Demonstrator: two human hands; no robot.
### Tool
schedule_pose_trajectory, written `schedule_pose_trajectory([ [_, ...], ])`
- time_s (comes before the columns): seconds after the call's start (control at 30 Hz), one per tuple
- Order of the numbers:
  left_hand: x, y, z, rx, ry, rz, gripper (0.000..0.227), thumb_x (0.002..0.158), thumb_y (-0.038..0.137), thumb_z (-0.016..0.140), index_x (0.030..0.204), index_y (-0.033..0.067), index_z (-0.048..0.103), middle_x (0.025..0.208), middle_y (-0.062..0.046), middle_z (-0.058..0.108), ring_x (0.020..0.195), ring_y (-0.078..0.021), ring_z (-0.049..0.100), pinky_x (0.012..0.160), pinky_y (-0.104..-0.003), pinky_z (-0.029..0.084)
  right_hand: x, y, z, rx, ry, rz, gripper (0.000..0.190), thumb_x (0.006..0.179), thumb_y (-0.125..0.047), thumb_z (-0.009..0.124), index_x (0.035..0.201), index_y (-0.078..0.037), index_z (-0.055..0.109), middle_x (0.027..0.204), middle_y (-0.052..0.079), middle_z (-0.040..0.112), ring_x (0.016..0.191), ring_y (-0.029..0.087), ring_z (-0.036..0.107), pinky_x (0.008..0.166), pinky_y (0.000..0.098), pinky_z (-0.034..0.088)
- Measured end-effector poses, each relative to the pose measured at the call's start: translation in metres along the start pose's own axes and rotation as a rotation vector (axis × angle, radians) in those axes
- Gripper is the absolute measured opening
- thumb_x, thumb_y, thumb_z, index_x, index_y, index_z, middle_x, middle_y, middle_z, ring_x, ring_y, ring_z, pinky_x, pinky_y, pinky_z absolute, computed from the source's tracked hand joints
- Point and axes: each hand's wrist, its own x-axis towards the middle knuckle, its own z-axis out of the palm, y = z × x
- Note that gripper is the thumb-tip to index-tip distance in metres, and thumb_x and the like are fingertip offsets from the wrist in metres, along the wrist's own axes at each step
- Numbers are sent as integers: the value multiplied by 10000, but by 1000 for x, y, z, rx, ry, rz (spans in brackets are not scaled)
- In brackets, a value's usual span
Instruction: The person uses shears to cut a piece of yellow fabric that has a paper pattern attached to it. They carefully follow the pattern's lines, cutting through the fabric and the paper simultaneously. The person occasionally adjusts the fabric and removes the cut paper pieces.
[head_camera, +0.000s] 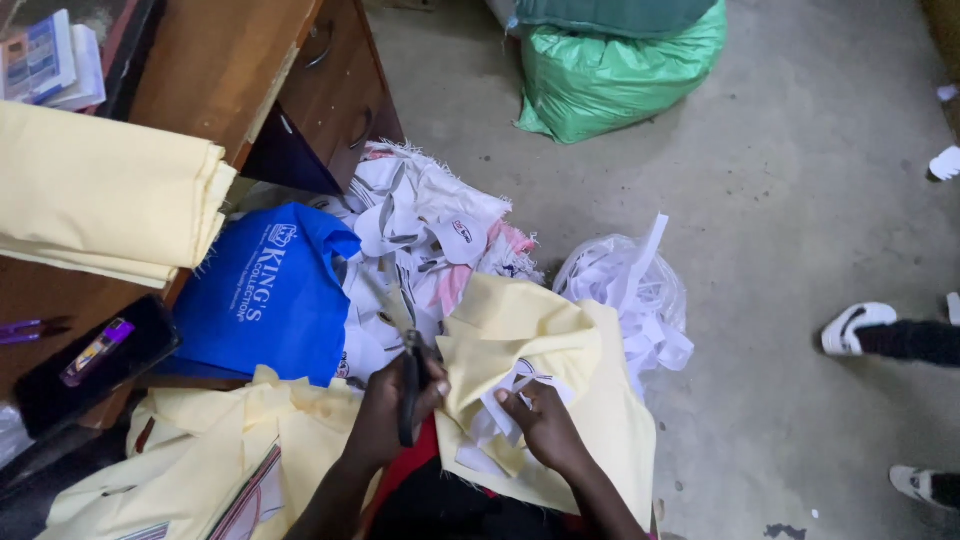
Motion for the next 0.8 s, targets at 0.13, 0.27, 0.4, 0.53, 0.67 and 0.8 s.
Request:
schedule_pose_trajectory([
  [0.13, -8, 31, -9, 34, 28, -226, 126, 887, 220, 764, 969, 145, 706, 990, -63, 841, 1020, -244, 824, 968, -442, 657, 24, 14, 9, -158, 80, 41, 496, 957, -561, 575, 787, -110, 691, 755, 12, 688, 710, 153, 617, 693, 346, 420],
  [0.27, -7, 18, -15, -409, -245, 7, 200, 942, 116, 726, 1069, -5, 631, 1058, -236, 770, 916, -306, 769, 823, -422, 648, 56, 48, 13, -364, 70, 25, 526, 1029, -578, 546, 746, -139, 487, 692, 20, 520, 653, 180, 503, 642, 398, 345],
  [0.4, 23, -13, 9, 75, -139, -41, 372, 854, 49, 649, 1225, 67, 648, 1383, -136, 757, 1318, -278, 719, 1119, -414, 535, 66, 34, 14, -427, -80, 11, 484, 1041, -562, 553, 801, -146, 496, 757, 24, 561, 720, 178, 542, 664, 393, 361],
  [0.53, 40, -71, 26, -78, -150, 49, 316, 911, 126, 709, 1186, 89, 558, 1362, -152, 742, 1313, -284, 709, 1122, -414, 526, 55, 9, 5, -8, -220, -230, 468, 1031, -482, 604, 712, -150, 520, 703, -28, 480, 650, 95, 477, 658, 331, 340],
  [0.67, 39, -95, 43, -417, -163, -41, 280, 884, 202, 741, 1115, 110, 613, 1073, -50, 666, 1050, -196, 659, 936, -376, 507, 49, 16, -7, 155, -209, -121, 450, 961, -520, 617, 1025, -95, 750, 942, 15, 710, 895, 147, 665, 823, 300, 463],
  [0.8, 36, -99, 17, -129, -125, 0, 301, 929, 141, 751, 1193, 76, 621, 1298, -155, 755, 1202, -256, 745, 1056, -375, 588, 50, 37, -24, 184, -67, 73, 255, 895, -347, 774, 1010, -122, 739, 877, -13, 689, 809, 112, 625, 749, 277, 450],
])
